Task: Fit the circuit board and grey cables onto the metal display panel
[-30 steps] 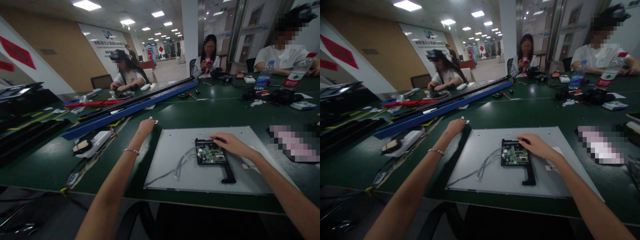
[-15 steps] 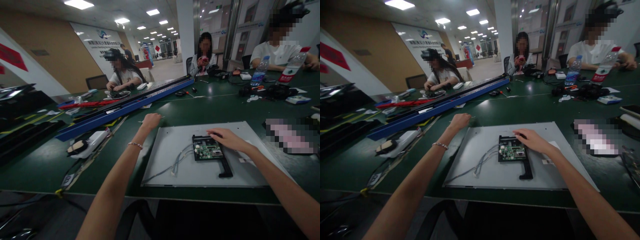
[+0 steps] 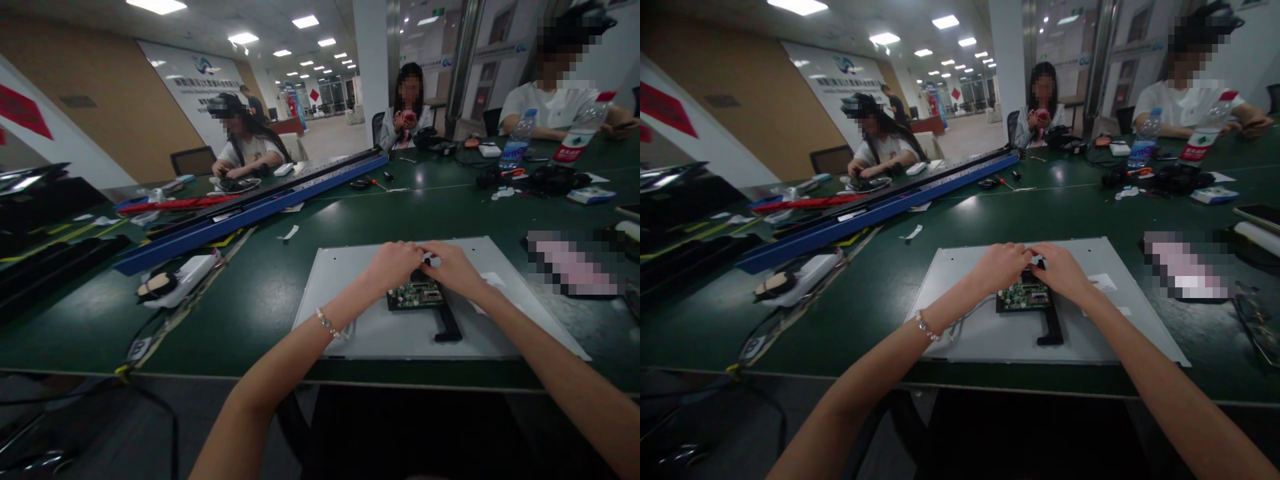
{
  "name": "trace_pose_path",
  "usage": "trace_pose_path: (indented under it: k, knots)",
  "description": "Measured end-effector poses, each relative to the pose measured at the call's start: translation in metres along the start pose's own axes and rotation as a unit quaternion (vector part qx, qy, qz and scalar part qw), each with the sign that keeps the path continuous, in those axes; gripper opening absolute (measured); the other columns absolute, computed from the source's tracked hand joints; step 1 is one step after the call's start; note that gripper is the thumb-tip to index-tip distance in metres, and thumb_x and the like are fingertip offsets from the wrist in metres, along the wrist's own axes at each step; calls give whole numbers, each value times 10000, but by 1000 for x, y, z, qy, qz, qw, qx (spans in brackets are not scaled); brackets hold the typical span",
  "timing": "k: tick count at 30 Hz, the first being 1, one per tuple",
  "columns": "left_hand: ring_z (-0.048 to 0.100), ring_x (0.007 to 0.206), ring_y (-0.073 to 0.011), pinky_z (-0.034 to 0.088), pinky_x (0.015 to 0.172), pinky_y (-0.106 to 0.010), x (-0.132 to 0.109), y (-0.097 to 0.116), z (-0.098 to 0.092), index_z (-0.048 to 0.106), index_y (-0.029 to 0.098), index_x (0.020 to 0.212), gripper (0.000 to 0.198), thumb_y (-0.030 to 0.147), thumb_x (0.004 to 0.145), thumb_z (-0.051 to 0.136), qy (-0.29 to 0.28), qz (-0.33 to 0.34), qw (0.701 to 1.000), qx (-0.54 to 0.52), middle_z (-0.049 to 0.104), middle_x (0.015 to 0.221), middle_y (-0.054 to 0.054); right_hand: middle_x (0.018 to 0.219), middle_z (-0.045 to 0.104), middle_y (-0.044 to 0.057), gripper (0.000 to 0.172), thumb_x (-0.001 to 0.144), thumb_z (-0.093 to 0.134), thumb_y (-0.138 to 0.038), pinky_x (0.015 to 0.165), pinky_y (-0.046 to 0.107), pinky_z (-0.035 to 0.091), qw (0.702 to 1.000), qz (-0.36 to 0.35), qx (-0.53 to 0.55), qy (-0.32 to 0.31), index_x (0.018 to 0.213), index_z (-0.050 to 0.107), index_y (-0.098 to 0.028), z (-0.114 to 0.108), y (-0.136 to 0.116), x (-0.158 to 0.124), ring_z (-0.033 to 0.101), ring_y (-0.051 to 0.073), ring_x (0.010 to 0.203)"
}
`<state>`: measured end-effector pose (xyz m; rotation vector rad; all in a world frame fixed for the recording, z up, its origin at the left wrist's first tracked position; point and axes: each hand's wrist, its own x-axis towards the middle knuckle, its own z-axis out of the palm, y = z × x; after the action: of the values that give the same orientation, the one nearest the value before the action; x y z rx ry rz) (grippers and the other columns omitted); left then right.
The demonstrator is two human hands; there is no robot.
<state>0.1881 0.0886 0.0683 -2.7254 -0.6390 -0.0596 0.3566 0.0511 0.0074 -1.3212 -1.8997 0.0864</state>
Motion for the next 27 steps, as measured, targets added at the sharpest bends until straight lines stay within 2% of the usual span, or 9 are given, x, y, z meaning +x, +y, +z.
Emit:
trace_pose_path:
  k: [5, 10, 14, 18, 22, 27]
  knots:
    - [660, 899, -240, 478, 678, -306, 2, 6, 1, 631, 105, 1056, 198, 110, 910, 498, 3, -25, 1000, -9, 666, 951, -129, 921, 754, 50, 194, 799, 557, -138, 772, 352, 521, 999, 44, -24, -6, 880, 713, -220, -1, -1, 1, 687, 225, 805]
    - [651, 912, -248, 488, 709, -331, 0, 5, 5, 621, 112, 1067, 228, 120, 914, 453, 12, -48, 997, -58, 659, 961, -134, 925, 766, 51, 221, 840, 530, -176, 790, 363, 522, 997, 58, -43, -30, 910, 732, -228, -3, -3, 1, 704, 242, 828]
    - [642, 952, -223, 498, 780, -315, -6, -9, 9, 627, 140, 1080, 234, 173, 918, 461, 9, -104, 988, -115, 666, 1004, -112, 944, 772, 39, 229, 855, 535, -215, 840, 386, 527, 997, 70, -32, -14, 942, 745, -235, -4, 0, -1, 714, 247, 870]
    - [642, 950, -208, 495, 861, -304, -13, -28, 22, 664, 131, 1055, 230, 204, 875, 542, 12, -138, 973, -184, 680, 1004, -99, 1023, 761, 45, 225, 867, 541, -218, 937, 408, 502, 998, 56, -22, -5, 949, 750, -233, -1, 4, -2, 695, 251, 989]
    - [651, 884, -192, 503, 841, -282, -15, -39, 38, 718, 131, 949, 205, 151, 828, 554, -5, -158, 963, -219, 683, 955, -96, 1036, 755, 50, 209, 866, 551, -196, 955, 407, 497, 998, 36, -30, -40, 906, 753, -228, 3, 9, -3, 689, 245, 1005]
    - [652, 860, -181, 505, 813, -266, -15, -38, 43, 724, 146, 929, 202, 146, 818, 556, 2, -170, 959, -227, 676, 965, -93, 981, 763, 53, 212, 848, 560, -156, 917, 415, 513, 993, 38, -51, -95, 901, 752, -227, 3, 10, -3, 697, 251, 964]
